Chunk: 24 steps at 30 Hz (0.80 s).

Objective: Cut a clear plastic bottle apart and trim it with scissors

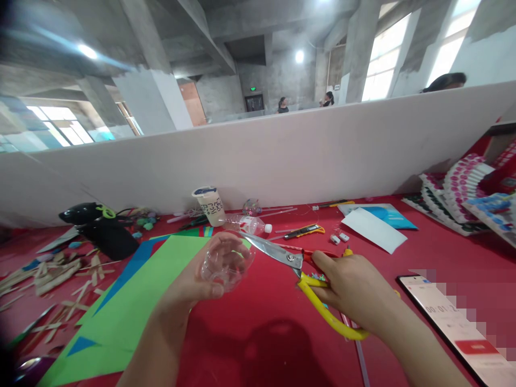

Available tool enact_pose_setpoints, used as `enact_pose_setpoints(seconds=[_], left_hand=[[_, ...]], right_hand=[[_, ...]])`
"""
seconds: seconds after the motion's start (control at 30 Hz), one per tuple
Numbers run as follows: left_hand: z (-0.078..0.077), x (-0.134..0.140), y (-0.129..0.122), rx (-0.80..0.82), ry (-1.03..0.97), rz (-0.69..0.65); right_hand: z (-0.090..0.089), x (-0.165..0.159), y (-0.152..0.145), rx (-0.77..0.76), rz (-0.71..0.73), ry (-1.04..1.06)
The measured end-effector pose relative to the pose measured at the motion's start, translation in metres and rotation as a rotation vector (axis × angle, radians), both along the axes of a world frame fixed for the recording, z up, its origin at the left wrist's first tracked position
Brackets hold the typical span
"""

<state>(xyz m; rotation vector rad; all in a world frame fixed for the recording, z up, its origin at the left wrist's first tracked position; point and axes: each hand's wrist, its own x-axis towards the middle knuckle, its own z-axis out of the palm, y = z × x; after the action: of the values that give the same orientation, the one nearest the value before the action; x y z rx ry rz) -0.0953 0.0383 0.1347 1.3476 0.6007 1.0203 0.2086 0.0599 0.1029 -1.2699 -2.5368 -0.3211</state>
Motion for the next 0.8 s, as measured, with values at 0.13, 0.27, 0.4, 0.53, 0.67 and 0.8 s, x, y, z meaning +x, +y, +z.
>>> enact_pose_setpoints(seconds=[0.13, 0.27, 0.4, 0.53, 0.67, 0.8], left_hand=[[-0.002, 0.003, 0.001, -0.008, -0.055, -0.079], [0.0, 0.008, 0.001, -0.034, -0.132, -0.088], [0.002, 0.01, -0.002, -0.085, -0.142, -0.042], [0.0, 0.015, -0.003, -0.142, -0.133, -0.08], [0.0, 0.021, -0.003, -0.161, -0.087, -0.049], [0.008, 0.021, -0.003, -0.019, -0.106, 0.285]], right_hand=[[-0.001, 0.0, 0.001, -0.038, -0.016, 0.056], [0.009, -0.002, -0.001, -0.088, -0.042, 0.169], [0.017, -0.006, -0.002, -0.178, -0.087, 0.282], [0.014, -0.014, -0.003, -0.317, -0.109, 0.431], [0.011, -0.014, -0.001, -0.45, -0.104, 0.506], [0.016, -0.004, 0.004, -0.469, -0.188, 0.407]])
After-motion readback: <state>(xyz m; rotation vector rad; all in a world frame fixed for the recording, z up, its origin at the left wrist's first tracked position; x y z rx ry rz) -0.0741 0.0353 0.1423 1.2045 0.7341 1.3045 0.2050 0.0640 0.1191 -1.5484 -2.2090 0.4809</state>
